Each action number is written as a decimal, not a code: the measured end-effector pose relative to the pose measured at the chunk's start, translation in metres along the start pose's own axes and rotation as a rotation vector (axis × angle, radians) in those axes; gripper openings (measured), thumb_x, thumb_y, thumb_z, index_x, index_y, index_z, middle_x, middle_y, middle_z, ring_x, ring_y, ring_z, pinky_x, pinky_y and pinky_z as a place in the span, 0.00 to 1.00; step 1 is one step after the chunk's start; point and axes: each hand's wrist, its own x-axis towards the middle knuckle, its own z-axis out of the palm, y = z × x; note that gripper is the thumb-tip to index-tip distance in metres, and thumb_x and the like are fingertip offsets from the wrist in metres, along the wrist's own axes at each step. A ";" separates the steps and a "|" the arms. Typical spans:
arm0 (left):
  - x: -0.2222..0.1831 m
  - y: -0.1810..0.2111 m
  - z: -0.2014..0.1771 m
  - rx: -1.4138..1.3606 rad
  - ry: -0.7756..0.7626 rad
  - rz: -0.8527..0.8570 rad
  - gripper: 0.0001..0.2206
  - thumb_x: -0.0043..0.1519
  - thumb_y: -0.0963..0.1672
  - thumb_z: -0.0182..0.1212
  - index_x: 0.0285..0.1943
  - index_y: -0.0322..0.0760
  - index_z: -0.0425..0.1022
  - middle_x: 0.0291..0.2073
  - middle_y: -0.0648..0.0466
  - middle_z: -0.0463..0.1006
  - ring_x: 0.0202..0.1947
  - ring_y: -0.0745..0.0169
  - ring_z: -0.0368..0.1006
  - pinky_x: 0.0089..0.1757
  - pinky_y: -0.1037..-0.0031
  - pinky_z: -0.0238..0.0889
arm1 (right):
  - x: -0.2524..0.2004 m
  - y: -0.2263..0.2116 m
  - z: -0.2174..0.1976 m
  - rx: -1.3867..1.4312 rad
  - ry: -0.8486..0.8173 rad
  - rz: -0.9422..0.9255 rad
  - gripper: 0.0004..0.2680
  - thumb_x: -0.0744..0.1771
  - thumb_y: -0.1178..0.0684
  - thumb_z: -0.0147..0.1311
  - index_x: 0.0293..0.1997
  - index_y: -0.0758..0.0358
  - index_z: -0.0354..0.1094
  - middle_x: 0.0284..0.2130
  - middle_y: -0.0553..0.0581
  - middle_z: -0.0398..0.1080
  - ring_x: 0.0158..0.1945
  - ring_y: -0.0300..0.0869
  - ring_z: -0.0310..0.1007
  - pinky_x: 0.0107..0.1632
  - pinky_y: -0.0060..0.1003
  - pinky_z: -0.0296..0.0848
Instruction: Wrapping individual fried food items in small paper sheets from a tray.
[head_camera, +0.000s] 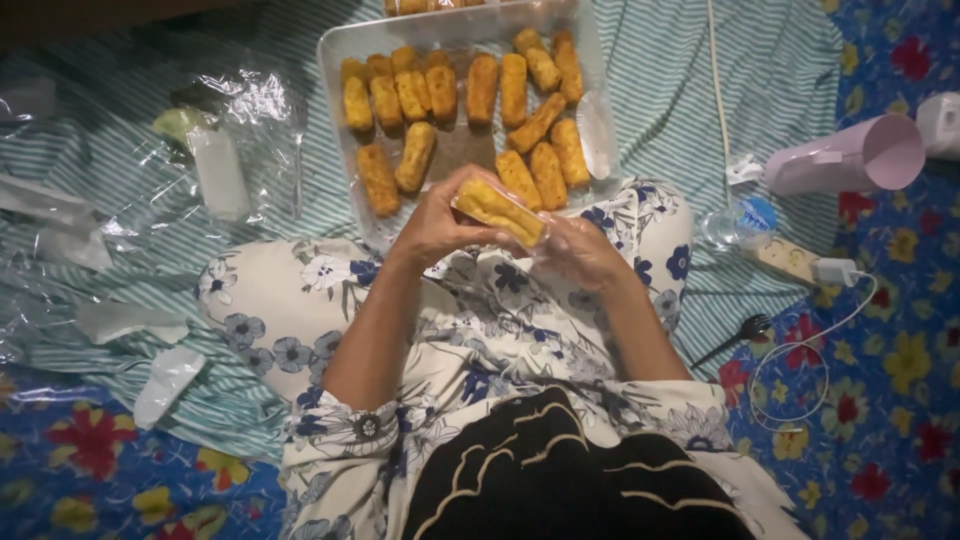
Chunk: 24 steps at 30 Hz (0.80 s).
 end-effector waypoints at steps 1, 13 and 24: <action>0.000 0.005 0.002 -0.009 0.007 0.005 0.27 0.42 0.34 0.82 0.52 0.31 0.77 0.34 0.47 0.79 0.32 0.66 0.76 0.30 0.78 0.75 | 0.000 -0.002 0.000 -0.005 -0.013 0.002 0.11 0.68 0.48 0.58 0.31 0.65 0.71 0.22 0.56 0.71 0.25 0.42 0.77 0.30 0.42 0.80; 0.007 -0.015 -0.019 -0.066 0.030 0.032 0.27 0.44 0.34 0.80 0.52 0.29 0.72 0.43 0.39 0.81 0.32 0.61 0.78 0.26 0.79 0.75 | -0.047 -0.034 -0.008 -0.175 -0.034 -0.044 0.14 0.68 0.46 0.55 0.34 0.70 0.76 0.16 0.44 0.52 0.28 0.38 0.74 0.37 0.45 0.81; -0.001 -0.014 0.000 0.078 -0.031 0.030 0.25 0.43 0.35 0.82 0.49 0.34 0.77 0.39 0.44 0.82 0.29 0.62 0.77 0.26 0.78 0.75 | -0.028 -0.042 -0.005 -0.326 -0.162 -0.332 0.18 0.68 0.53 0.56 0.63 0.69 0.59 0.52 0.66 0.69 0.56 0.51 0.73 0.59 0.49 0.73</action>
